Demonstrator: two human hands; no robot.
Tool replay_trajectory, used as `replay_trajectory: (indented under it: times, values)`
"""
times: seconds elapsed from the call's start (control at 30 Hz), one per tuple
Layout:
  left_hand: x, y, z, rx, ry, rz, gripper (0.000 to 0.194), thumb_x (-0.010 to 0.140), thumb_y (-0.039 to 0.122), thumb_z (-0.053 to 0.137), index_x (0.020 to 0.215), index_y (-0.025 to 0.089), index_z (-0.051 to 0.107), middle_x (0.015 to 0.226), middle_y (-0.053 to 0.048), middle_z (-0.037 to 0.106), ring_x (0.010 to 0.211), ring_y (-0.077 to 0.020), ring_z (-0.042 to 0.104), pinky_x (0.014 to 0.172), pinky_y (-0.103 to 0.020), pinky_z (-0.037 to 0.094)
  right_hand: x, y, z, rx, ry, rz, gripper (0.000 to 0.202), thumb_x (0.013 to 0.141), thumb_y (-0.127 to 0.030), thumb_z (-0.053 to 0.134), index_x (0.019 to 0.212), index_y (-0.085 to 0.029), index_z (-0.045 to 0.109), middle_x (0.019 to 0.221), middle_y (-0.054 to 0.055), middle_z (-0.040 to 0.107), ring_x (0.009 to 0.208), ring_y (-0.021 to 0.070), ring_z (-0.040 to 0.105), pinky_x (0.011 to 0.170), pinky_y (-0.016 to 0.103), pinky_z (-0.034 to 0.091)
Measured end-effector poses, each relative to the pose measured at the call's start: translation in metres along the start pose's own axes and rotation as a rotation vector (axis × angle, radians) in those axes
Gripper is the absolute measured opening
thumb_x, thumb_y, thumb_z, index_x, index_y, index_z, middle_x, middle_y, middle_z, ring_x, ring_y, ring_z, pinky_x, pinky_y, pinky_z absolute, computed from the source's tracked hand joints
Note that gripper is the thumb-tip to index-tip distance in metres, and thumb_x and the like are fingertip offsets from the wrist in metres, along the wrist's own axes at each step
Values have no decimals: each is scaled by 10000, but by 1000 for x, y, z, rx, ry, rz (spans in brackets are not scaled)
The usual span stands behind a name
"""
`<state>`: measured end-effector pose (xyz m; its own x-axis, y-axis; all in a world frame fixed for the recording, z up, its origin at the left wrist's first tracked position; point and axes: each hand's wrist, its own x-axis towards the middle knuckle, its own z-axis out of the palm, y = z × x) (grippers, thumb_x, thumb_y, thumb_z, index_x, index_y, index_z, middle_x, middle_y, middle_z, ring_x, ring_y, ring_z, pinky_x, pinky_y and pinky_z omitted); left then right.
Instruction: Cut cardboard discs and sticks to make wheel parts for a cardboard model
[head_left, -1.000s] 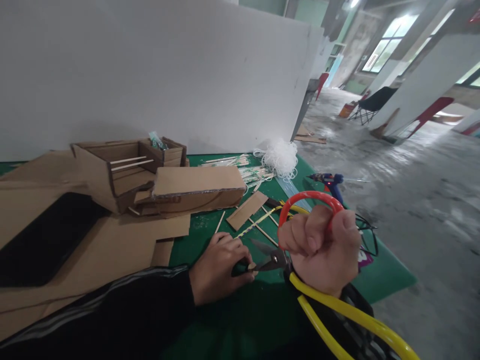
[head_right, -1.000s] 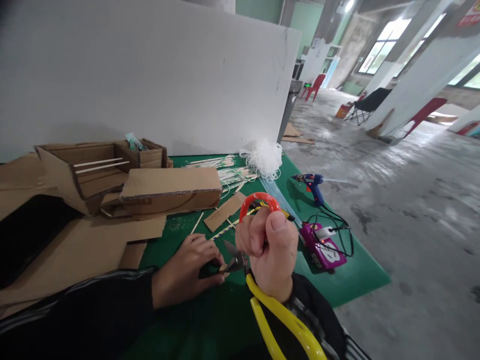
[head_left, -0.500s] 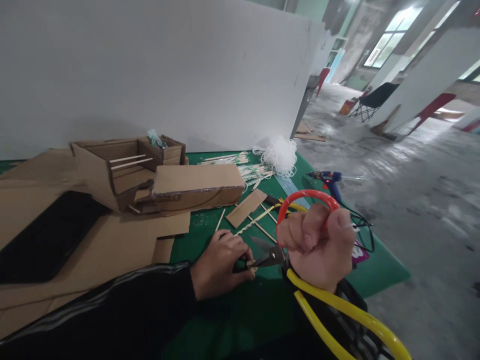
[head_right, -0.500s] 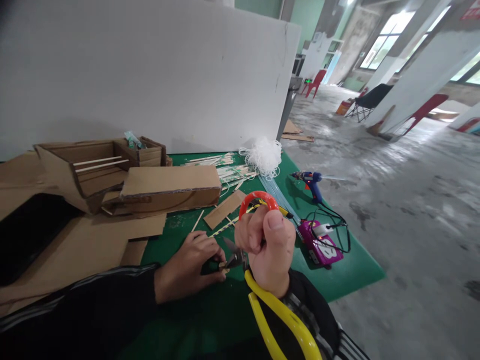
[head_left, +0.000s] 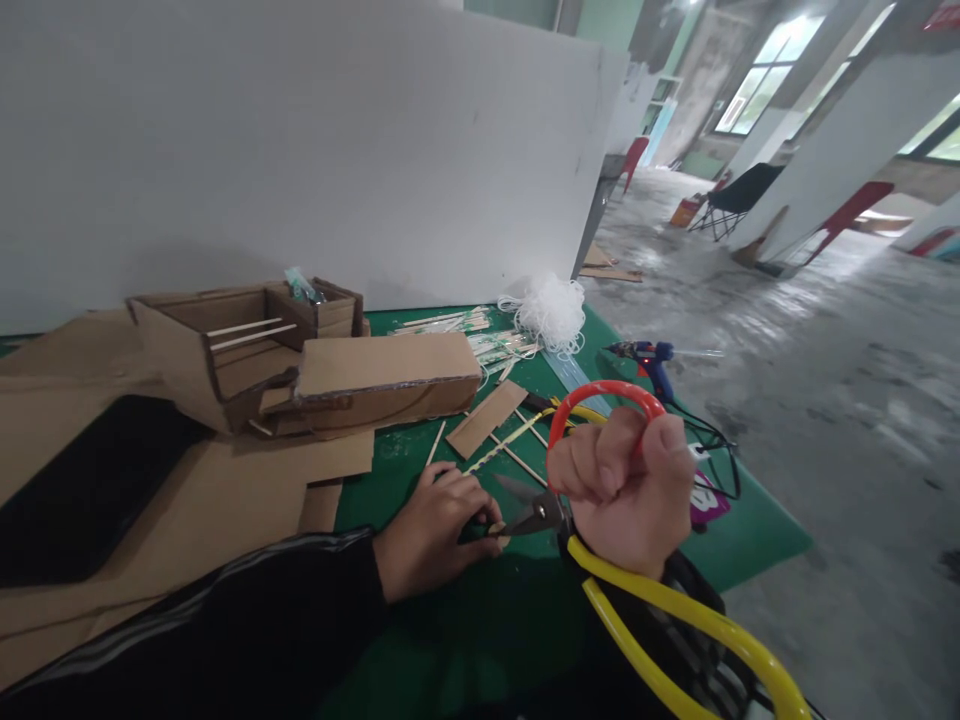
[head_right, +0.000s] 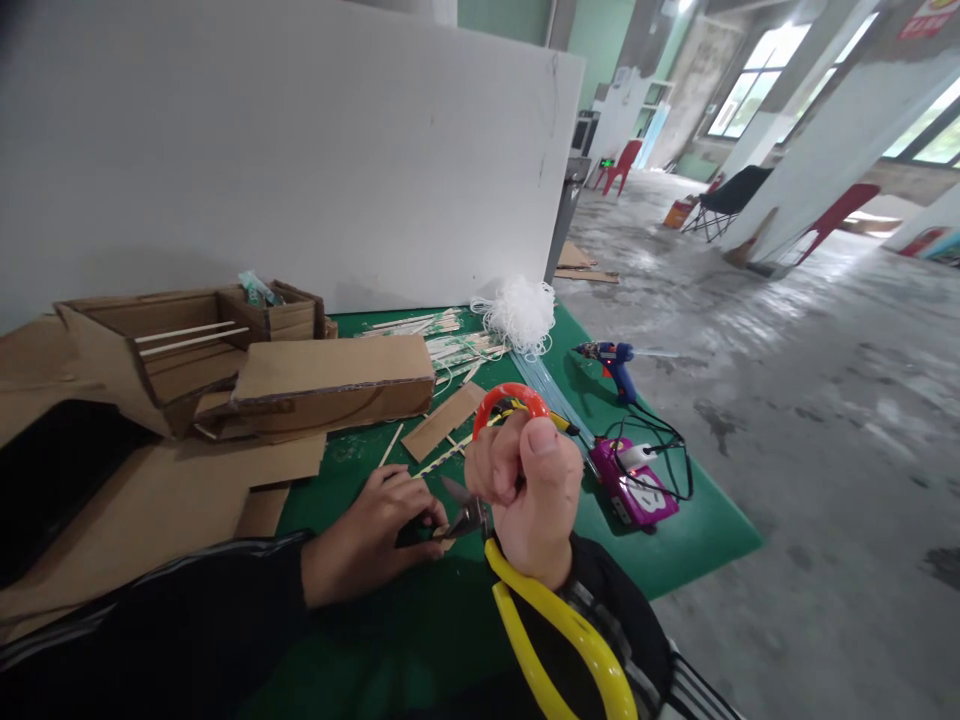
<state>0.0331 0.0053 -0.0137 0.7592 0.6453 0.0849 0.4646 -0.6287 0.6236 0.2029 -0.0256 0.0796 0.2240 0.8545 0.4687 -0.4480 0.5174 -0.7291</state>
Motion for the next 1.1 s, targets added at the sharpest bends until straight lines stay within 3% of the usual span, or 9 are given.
replay_trajectory:
  times: [0.17,0.37,0.57,0.83,1.1]
  values:
    - [-1,1,0,2,3,-9,184,826,350,770,904,246,639,861,42,645,904,-184,629,1073,-439,248,1,0,-1,7,-17,15,549,956,-508,514,500,-214,438,395,-84,216,333,76,191,345,219,195]
    - [-2,5,-4,24,-29,54,216,847,247,691,1056,272,644,941,23,662,961,-195,626,1100,-458,211,1,1,-4,22,3,4,542,960,-493,521,500,-213,458,394,-85,219,332,77,193,342,225,183]
    - [-1,1,-2,18,-31,62,118,877,285,691,988,271,652,933,34,664,966,-187,622,1106,-444,194,1,1,-5,37,-11,19,550,961,-506,521,503,-209,456,395,-87,227,333,74,196,343,228,191]
    - [2,1,0,33,-31,14,187,828,345,769,901,235,636,851,43,628,917,-183,618,1093,-428,222,-2,0,-3,54,-25,17,543,959,-502,524,509,-207,448,404,-86,220,345,75,199,353,234,192]
    - [-3,6,-6,43,-35,102,155,850,208,647,996,258,636,954,20,658,986,-193,615,1112,-436,181,-4,0,-5,59,2,11,546,944,-504,549,499,-202,454,397,-88,237,337,67,195,349,211,193]
